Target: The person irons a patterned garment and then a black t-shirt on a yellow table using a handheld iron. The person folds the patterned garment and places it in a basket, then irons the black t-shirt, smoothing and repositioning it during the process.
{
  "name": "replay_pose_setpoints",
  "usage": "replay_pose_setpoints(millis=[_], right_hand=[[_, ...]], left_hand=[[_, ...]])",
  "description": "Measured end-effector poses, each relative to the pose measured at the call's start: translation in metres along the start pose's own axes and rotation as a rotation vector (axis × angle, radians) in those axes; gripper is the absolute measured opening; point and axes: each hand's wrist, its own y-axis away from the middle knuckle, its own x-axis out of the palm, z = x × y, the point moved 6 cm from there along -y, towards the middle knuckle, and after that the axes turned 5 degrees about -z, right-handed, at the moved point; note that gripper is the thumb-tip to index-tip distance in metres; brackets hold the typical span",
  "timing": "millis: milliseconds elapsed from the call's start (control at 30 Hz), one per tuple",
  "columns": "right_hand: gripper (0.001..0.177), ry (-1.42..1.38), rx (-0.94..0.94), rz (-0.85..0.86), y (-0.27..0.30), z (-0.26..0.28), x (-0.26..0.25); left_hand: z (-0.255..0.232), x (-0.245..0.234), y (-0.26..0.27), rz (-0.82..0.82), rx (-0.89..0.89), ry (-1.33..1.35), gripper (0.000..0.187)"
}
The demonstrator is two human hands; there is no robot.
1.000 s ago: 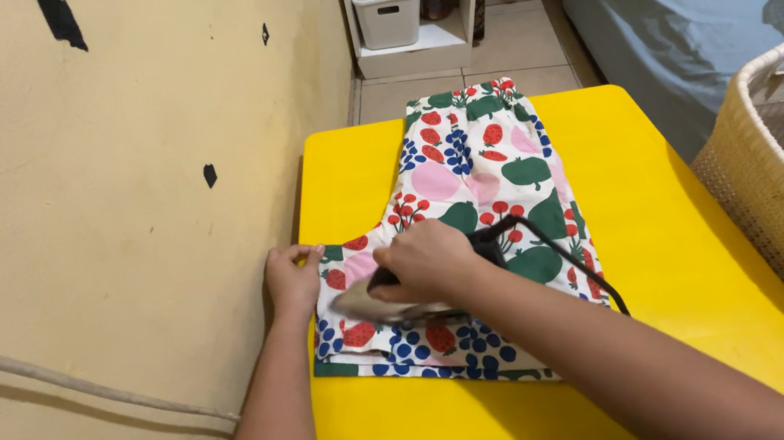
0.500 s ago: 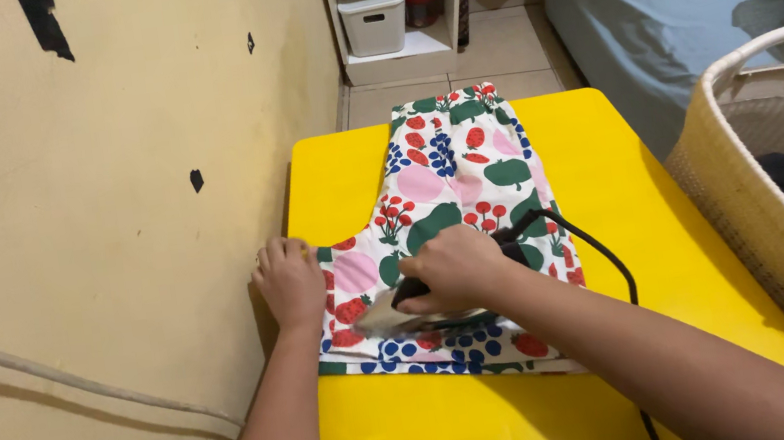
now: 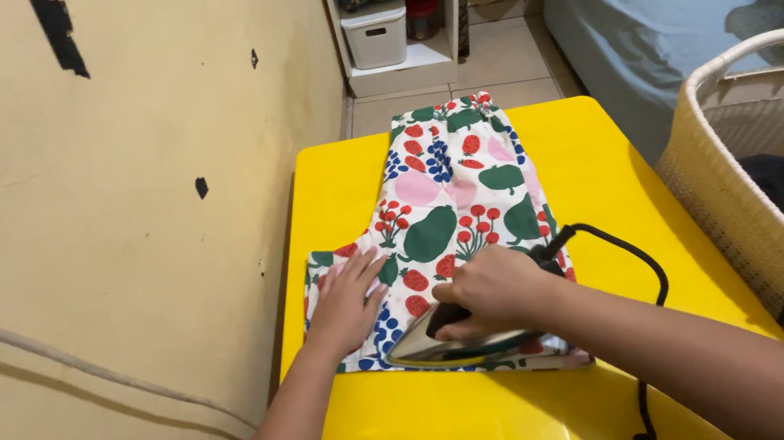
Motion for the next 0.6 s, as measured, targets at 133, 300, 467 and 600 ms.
replay_pose_setpoints(millis=[133,300,467,600], right_hand=[[0.052,-0.013,0.270,0.034,0.014,-0.016,0.008],[0.054,0.040,0.589,-0.070,0.018,-0.059,0.002],[0.057,0.029,0.419,0.019,0.013,-0.052,0.011],[0.052,0.004,0.466,-0.090,0.001,-0.051,0.015]], left_hand=[[-0.001,0.009,0.001,0.083,-0.126,-0.155,0.059],[-0.010,0.009,0.002,0.070,-0.155,-0.205,0.066],[-0.015,0.007,0.008,0.061,-0.146,-0.228,0.066],[-0.012,0.008,0.007,0.080,-0.147,-0.249,0.064]])
